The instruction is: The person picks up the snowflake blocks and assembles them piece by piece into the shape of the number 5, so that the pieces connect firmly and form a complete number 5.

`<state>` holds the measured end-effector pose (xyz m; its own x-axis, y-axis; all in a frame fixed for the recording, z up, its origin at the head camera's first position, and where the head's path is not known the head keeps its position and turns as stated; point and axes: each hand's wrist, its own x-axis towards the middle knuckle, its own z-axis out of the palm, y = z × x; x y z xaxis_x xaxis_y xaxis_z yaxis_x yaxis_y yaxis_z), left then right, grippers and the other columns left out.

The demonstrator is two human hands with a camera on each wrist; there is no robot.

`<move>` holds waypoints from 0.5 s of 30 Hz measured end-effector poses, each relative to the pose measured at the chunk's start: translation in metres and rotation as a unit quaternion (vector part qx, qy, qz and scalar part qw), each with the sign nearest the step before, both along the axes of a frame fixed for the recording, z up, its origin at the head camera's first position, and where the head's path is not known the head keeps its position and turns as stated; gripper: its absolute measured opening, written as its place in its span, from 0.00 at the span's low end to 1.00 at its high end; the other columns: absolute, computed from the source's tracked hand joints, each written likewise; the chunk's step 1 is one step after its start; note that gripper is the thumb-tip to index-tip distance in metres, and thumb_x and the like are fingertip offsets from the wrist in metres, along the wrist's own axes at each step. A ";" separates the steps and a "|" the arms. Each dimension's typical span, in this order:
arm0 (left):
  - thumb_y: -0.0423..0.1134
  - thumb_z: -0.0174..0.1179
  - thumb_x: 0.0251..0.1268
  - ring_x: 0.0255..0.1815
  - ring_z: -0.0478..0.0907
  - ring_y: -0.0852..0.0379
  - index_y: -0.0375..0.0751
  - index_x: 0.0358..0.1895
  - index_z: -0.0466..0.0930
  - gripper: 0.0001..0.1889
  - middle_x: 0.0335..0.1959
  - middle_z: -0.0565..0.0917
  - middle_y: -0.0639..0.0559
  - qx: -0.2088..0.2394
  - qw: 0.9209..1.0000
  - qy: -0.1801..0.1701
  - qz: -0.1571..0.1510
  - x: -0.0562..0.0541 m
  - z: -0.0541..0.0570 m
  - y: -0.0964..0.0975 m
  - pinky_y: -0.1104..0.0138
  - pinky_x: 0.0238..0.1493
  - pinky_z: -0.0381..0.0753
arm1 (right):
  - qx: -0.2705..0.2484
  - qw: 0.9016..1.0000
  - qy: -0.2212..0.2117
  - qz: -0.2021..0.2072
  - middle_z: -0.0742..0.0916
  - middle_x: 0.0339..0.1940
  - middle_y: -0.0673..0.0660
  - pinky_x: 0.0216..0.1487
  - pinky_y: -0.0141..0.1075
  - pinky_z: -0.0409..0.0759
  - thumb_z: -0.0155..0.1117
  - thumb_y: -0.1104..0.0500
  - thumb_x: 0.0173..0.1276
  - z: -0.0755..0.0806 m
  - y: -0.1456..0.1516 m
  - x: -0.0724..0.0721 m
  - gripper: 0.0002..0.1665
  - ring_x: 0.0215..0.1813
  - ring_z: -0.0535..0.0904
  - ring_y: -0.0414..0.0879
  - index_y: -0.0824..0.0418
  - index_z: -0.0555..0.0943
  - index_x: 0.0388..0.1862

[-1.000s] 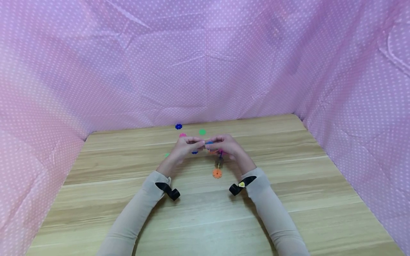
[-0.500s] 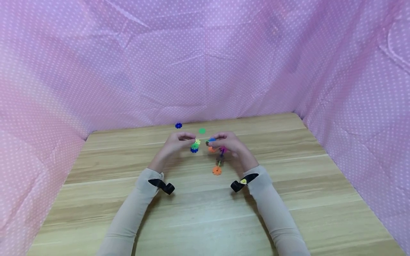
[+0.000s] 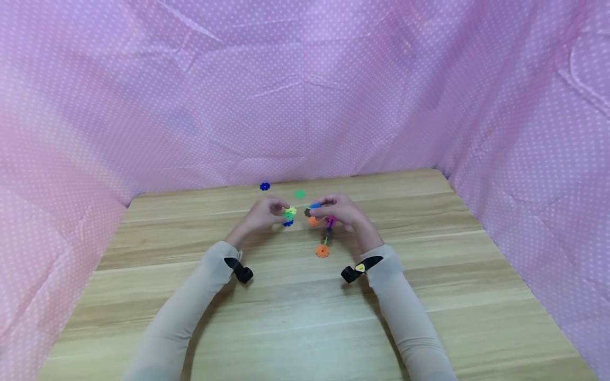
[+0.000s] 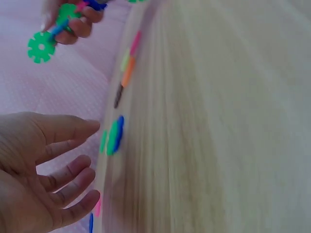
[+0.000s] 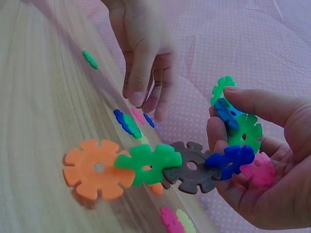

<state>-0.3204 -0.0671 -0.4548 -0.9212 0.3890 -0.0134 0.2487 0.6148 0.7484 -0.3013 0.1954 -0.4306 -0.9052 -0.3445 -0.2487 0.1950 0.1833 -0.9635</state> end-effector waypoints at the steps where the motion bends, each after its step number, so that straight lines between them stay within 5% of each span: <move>1: 0.33 0.72 0.60 0.57 0.78 0.46 0.38 0.55 0.85 0.19 0.57 0.81 0.40 -0.008 1.000 0.001 -0.006 -0.001 -0.001 -0.001 0.55 0.62 0.80 | -0.001 1.000 0.000 -0.001 0.89 0.32 0.48 0.35 0.35 0.84 0.71 0.61 0.68 0.000 0.000 0.000 0.12 0.33 0.83 0.46 0.61 0.83 0.48; 7: 0.35 0.72 0.60 0.55 0.76 0.47 0.40 0.56 0.84 0.20 0.54 0.79 0.40 -0.029 0.999 -0.009 -0.030 -0.007 -0.001 -0.003 0.56 0.59 0.80 | 0.001 1.000 0.008 0.004 0.89 0.32 0.48 0.35 0.34 0.83 0.72 0.62 0.68 0.003 -0.002 0.002 0.14 0.34 0.82 0.46 0.64 0.82 0.49; 15: 0.36 0.73 0.59 0.51 0.76 0.51 0.42 0.52 0.86 0.17 0.48 0.80 0.45 -0.066 0.998 -0.008 -0.019 -0.009 -0.003 0.003 0.59 0.54 0.79 | -0.001 1.000 0.015 0.019 0.89 0.31 0.48 0.36 0.34 0.82 0.72 0.62 0.68 0.002 -0.003 0.003 0.13 0.34 0.82 0.45 0.65 0.82 0.48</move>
<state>-0.3298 -0.0639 -0.4582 -0.9047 0.4182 -0.0811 0.2629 0.6979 0.6662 -0.2979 0.1921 -0.4281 -0.8986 -0.3786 -0.2216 0.1595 0.1885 -0.9690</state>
